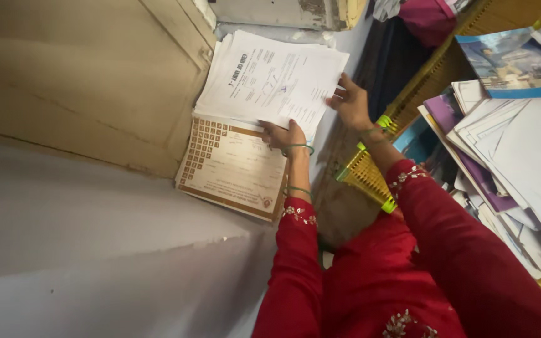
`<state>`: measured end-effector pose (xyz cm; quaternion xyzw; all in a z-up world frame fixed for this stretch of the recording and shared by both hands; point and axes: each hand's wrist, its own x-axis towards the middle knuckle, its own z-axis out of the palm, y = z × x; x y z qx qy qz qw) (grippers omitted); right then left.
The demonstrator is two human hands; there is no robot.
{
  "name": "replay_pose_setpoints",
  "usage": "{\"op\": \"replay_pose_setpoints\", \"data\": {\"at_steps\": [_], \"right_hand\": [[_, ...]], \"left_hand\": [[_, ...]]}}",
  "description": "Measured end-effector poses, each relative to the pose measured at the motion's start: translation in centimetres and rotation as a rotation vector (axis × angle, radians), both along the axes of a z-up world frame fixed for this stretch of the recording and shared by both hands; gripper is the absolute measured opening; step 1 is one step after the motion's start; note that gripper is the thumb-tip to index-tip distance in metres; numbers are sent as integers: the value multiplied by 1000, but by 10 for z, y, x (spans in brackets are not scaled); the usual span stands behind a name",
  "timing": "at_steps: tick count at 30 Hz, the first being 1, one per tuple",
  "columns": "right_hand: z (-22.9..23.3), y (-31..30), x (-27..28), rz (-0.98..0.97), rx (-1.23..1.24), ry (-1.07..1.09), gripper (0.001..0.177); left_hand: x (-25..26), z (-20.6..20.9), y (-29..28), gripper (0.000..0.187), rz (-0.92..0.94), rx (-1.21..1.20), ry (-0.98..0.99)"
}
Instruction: The person sorts through a large pile of papers and books on a table, picking up individual sheets and small stacks and moving them to a pile on the floor. The person handles various documents, including loose papers, a certificate, and textbooks.
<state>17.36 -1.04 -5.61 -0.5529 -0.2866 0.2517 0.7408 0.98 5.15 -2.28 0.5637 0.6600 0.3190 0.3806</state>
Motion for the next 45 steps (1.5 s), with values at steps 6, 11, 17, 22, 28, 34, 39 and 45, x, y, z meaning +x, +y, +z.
{"op": "replay_pose_setpoints", "data": {"at_steps": [6, 11, 17, 22, 28, 34, 39, 45], "right_hand": [[-9, 15, -9, 40, -295, -534, 96], [-3, 15, -10, 111, -277, -502, 97], [15, -40, 5, 37, -3, -159, 82], [31, -117, 32, -148, 252, 151, 70], [40, -254, 67, -344, 555, 316, 60], [13, -391, 94, -609, 469, 313, 59], [-51, -486, 111, -828, 389, 412, 57], [-148, -562, 130, -1079, -28, 408, 49]], "left_hand": [[4, 17, 0, 117, 62, 27, 39], [2, 48, -18, 128, 74, 84, 24], [25, 62, -60, 111, -92, 578, -331], [66, 72, -91, 86, -386, 231, -1140], [137, 66, -144, 75, -764, -207, -1402], [216, 30, -224, 74, -1032, -372, -1358], [282, -44, -285, 63, -1059, -462, -1020], [329, -127, -315, 68, -1246, 156, 167]]}}
